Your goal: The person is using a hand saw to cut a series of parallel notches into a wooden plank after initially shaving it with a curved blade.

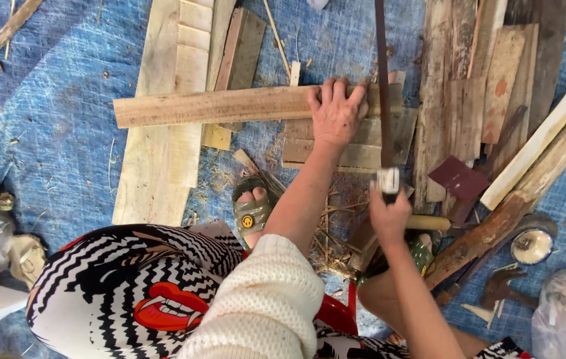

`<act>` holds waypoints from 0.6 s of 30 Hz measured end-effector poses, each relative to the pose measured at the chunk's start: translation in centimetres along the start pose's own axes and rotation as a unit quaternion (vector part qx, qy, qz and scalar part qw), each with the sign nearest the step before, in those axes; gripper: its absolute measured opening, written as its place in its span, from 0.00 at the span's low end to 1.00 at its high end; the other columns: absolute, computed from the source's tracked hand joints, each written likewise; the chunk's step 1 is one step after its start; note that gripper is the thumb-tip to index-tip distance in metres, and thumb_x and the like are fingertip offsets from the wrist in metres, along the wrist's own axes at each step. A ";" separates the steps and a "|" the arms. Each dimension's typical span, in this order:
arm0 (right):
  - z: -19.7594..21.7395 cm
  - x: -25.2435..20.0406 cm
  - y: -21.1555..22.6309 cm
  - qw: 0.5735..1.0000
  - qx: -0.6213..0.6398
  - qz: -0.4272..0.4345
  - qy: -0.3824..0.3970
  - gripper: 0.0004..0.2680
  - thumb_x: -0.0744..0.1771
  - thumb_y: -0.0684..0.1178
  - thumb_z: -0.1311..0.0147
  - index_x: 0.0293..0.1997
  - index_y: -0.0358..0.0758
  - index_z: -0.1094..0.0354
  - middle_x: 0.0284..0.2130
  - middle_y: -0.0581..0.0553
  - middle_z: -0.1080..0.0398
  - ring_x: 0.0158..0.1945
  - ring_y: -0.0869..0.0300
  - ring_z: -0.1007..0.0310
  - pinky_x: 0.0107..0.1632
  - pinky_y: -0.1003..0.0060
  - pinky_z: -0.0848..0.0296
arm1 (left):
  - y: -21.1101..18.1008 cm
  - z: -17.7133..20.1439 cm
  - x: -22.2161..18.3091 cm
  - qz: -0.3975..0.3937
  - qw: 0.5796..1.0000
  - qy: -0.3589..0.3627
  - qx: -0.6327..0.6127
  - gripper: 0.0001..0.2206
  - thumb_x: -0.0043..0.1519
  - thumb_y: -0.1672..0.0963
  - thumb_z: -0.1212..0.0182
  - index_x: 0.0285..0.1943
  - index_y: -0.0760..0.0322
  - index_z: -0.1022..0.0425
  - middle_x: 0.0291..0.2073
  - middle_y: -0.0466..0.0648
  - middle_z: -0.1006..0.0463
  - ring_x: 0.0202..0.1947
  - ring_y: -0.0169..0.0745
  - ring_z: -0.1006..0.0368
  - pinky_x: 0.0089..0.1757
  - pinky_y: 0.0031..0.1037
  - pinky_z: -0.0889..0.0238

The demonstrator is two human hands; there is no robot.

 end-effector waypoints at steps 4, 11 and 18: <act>-0.3 0.6 0.8 0.999 0.031 0.035 -0.020 0.12 0.66 0.46 0.36 0.52 0.33 0.27 0.36 0.30 0.26 0.42 0.44 0.25 0.38 0.45 0.29 | -0.5 1.5 0.2 -0.006 1.000 0.024 -0.012 0.10 0.63 0.47 0.47 0.51 0.43 0.32 0.47 0.47 0.32 0.59 0.48 0.39 0.57 0.49 0.56; -1.7 1.1 0.6 0.998 0.053 0.045 0.001 0.12 0.68 0.45 0.37 0.56 0.32 0.29 0.40 0.25 0.27 0.50 0.35 0.26 0.40 0.44 0.27 | 0.1 0.0 0.0 0.017 1.000 -0.015 -0.010 0.11 0.62 0.48 0.46 0.51 0.42 0.31 0.47 0.47 0.31 0.59 0.48 0.37 0.57 0.47 0.55; -0.7 0.9 2.1 0.997 0.064 0.036 0.022 0.17 0.69 0.47 0.37 0.62 0.26 0.33 0.39 0.24 0.27 0.45 0.36 0.25 0.39 0.41 0.27 | 0.1 0.5 0.5 0.006 1.000 -0.004 -0.019 0.12 0.63 0.47 0.47 0.53 0.43 0.32 0.46 0.46 0.33 0.59 0.47 0.38 0.57 0.48 0.56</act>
Point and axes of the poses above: each hand's wrist, its own x-axis towards the middle knuckle, its own z-axis out of the back of the hand, y = z × x, the point moved 1 cm from there along x, towards the middle knuckle
